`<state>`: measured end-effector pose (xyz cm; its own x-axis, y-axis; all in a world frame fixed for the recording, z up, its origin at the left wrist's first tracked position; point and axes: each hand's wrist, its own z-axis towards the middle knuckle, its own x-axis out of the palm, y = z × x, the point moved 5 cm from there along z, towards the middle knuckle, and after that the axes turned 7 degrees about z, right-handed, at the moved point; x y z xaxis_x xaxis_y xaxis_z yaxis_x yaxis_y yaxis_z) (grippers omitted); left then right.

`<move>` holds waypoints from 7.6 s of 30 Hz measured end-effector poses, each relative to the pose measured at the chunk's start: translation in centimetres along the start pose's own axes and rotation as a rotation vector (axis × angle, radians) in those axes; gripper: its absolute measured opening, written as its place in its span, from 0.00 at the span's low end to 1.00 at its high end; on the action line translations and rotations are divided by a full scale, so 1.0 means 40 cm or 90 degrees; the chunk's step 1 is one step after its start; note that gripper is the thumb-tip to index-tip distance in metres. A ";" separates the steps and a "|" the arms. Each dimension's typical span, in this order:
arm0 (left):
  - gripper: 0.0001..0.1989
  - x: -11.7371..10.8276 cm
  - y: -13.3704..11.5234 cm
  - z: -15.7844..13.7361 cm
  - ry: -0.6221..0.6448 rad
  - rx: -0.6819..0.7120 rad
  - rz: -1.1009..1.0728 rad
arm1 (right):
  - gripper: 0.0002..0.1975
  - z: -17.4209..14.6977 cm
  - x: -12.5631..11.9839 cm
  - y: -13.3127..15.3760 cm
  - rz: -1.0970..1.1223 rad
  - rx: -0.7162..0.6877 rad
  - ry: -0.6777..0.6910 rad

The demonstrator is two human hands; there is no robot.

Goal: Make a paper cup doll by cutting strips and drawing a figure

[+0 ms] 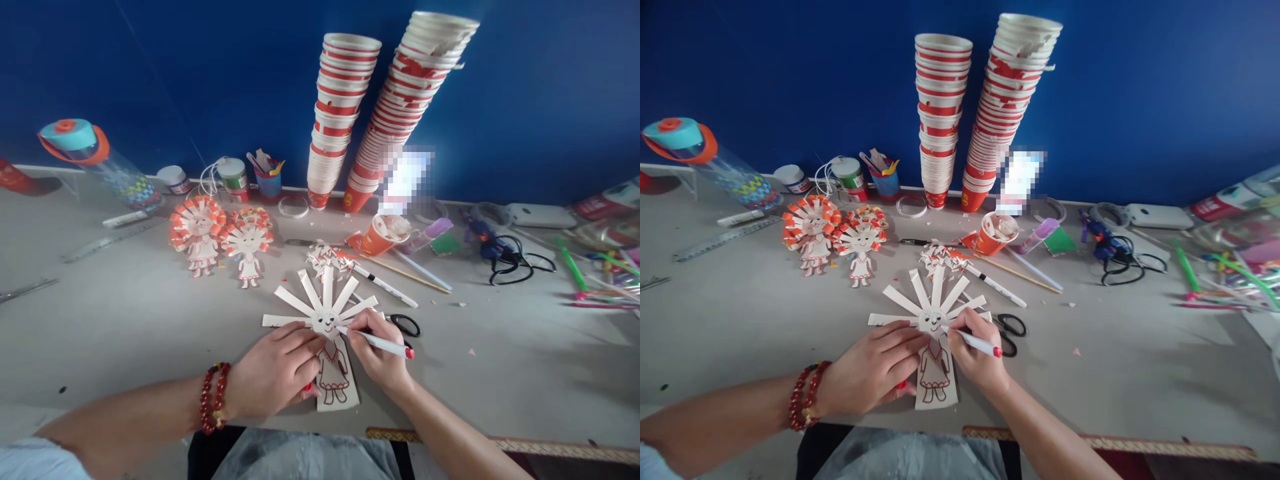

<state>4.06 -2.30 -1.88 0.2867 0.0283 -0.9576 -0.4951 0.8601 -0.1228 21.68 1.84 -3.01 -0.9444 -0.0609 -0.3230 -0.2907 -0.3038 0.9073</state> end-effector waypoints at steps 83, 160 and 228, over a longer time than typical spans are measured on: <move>0.16 0.005 0.000 -0.005 -0.004 -0.006 0.001 | 0.02 -0.006 -0.004 -0.010 0.088 0.032 -0.016; 0.16 0.005 -0.003 -0.003 -0.004 -0.007 -0.020 | 0.09 0.006 -0.003 -0.006 -0.014 0.014 -0.010; 0.15 0.002 0.000 -0.001 0.002 -0.016 -0.030 | 0.10 0.008 -0.001 -0.005 -0.026 0.018 -0.007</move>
<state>4.03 -2.30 -1.96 0.3076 -0.0138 -0.9514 -0.5012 0.8476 -0.1743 21.72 2.20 -3.07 -0.9333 -0.0378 -0.3571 -0.3333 -0.2793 0.9005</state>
